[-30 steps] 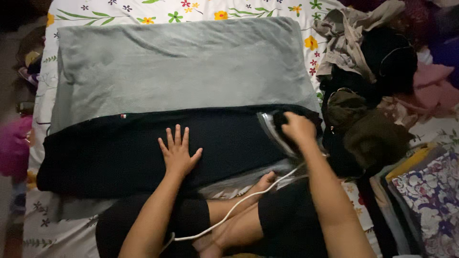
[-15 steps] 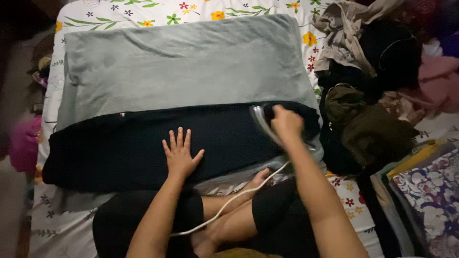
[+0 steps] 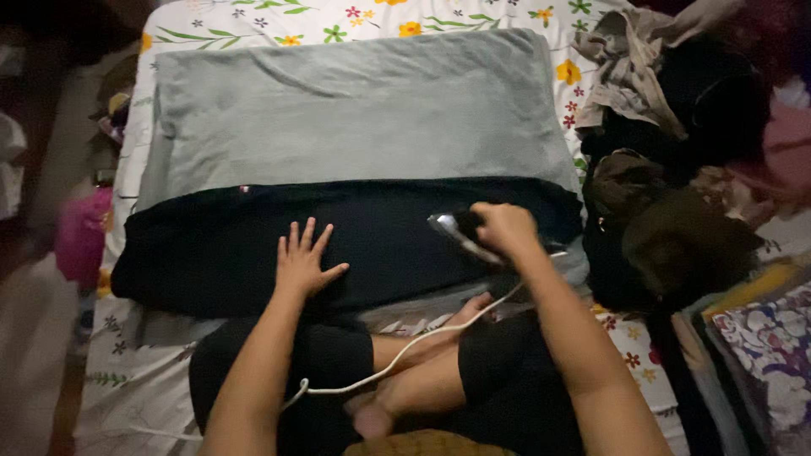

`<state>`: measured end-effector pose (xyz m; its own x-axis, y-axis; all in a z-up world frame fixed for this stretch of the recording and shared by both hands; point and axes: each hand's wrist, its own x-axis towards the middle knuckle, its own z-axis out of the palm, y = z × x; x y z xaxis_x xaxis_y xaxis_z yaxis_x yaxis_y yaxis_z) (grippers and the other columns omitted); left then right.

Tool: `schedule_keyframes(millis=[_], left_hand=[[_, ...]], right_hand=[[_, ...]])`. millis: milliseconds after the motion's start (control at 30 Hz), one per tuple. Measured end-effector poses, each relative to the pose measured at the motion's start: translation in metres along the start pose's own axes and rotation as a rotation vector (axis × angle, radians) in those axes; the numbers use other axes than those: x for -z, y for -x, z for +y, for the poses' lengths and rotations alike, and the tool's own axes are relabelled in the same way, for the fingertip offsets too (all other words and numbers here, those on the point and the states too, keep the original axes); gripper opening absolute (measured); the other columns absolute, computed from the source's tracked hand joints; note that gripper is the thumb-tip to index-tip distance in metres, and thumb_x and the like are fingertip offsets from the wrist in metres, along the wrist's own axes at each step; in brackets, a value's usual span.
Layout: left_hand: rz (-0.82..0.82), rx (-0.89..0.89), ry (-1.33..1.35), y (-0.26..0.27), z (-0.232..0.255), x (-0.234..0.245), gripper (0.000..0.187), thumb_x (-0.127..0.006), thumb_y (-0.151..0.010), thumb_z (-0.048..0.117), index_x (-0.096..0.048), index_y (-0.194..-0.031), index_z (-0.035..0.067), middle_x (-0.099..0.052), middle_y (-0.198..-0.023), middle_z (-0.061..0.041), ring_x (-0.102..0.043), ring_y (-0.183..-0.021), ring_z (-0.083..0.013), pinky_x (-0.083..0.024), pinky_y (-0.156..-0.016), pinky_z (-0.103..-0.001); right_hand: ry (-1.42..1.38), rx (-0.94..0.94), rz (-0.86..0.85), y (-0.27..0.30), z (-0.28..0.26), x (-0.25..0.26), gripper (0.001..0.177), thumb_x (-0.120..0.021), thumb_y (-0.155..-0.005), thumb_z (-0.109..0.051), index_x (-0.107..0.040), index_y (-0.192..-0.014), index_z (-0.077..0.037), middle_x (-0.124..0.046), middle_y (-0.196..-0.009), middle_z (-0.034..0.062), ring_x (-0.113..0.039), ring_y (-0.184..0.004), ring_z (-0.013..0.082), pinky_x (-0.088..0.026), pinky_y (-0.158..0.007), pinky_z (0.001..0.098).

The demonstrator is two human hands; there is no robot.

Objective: The person irons a black pair of pants laid out on a bed. They use a steam iron to smooth the fabric, frequently adjusting the garment's position and folding sections to ensure even coverage.

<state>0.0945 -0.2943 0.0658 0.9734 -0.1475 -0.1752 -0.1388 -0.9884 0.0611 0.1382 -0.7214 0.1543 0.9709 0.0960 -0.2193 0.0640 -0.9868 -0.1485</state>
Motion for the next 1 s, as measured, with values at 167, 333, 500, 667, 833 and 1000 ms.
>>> schedule_keyframes(millis=[167, 333, 500, 667, 833, 1000], left_hand=[[-0.216, 0.196, -0.032, 0.017, -0.05, 0.024, 0.109, -0.065, -0.074, 0.081, -0.015, -0.162, 0.041, -0.002, -0.173, -0.003, -0.003, -0.158, -0.0334, -0.017, -0.121, -0.06], [-0.233, 0.372, 0.043, 0.041, -0.091, 0.025, 0.11, -0.065, -0.076, 0.08, -0.013, -0.163, 0.039, 0.001, -0.174, -0.004, -0.002, -0.158, -0.0347, -0.018, -0.121, -0.062], [-0.041, 0.339, 0.027, 0.07, -0.043, 0.047, 0.073, -0.073, -0.084, 0.06, -0.057, -0.143, 0.019, -0.04, -0.158, -0.018, -0.035, -0.147, -0.0412, -0.039, -0.11, -0.06], [-0.084, -0.219, 0.256, 0.089, 0.065, 0.064, 0.053, -0.068, -0.089, 0.051, -0.069, -0.128, 0.014, -0.067, -0.122, -0.013, -0.062, -0.116, -0.0331, -0.051, -0.095, -0.049], [-0.334, -0.357, 0.321, 0.092, 0.169, 0.045, 0.084, -0.062, -0.091, 0.067, -0.048, -0.15, 0.009, -0.057, -0.137, -0.022, -0.053, -0.126, -0.0374, -0.045, -0.101, -0.055], [-0.33, -0.308, 0.479, 0.09, 0.215, -0.019, 0.081, -0.07, -0.089, 0.053, -0.045, -0.151, 0.007, -0.054, -0.143, -0.021, -0.042, -0.133, -0.0474, -0.035, -0.104, -0.064]], right_hand=[[0.086, 0.393, 0.029, 0.013, -0.072, -0.028, 0.029, -0.068, -0.083, -0.022, -0.069, -0.112, -0.023, -0.074, -0.083, 0.0135, -0.072, -0.079, 0.0378, -0.056, -0.066, 0.0518], [0.065, 0.294, 0.127, 0.01, -0.055, -0.038, 0.033, -0.069, -0.079, -0.022, -0.067, -0.112, -0.023, -0.074, -0.081, 0.0134, -0.073, -0.078, 0.0372, -0.055, -0.065, 0.052], [0.03, -0.087, 0.158, 0.0, 0.008, -0.029, 0.046, -0.074, -0.08, -0.032, -0.065, -0.124, -0.022, -0.075, -0.095, 0.0187, -0.073, -0.089, 0.0413, -0.057, -0.073, 0.0546], [-0.106, -0.213, 0.403, 0.015, 0.03, -0.013, 0.041, -0.076, -0.086, -0.037, -0.069, -0.12, -0.016, -0.073, -0.097, 0.0253, -0.07, -0.09, 0.0479, -0.054, -0.076, 0.0578], [-0.188, 0.139, 1.038, 0.047, -0.024, 0.055, 0.029, -0.076, -0.099, -0.023, -0.067, -0.119, -0.003, -0.07, -0.104, 0.0229, -0.067, -0.092, 0.0468, -0.053, -0.078, 0.0538], [-1.33, 0.26, 1.111, 0.089, -0.123, 0.141, 0.025, -0.071, -0.103, -0.015, -0.059, -0.123, -0.008, -0.066, -0.09, 0.0025, -0.057, -0.072, 0.0166, -0.047, -0.062, 0.034]])
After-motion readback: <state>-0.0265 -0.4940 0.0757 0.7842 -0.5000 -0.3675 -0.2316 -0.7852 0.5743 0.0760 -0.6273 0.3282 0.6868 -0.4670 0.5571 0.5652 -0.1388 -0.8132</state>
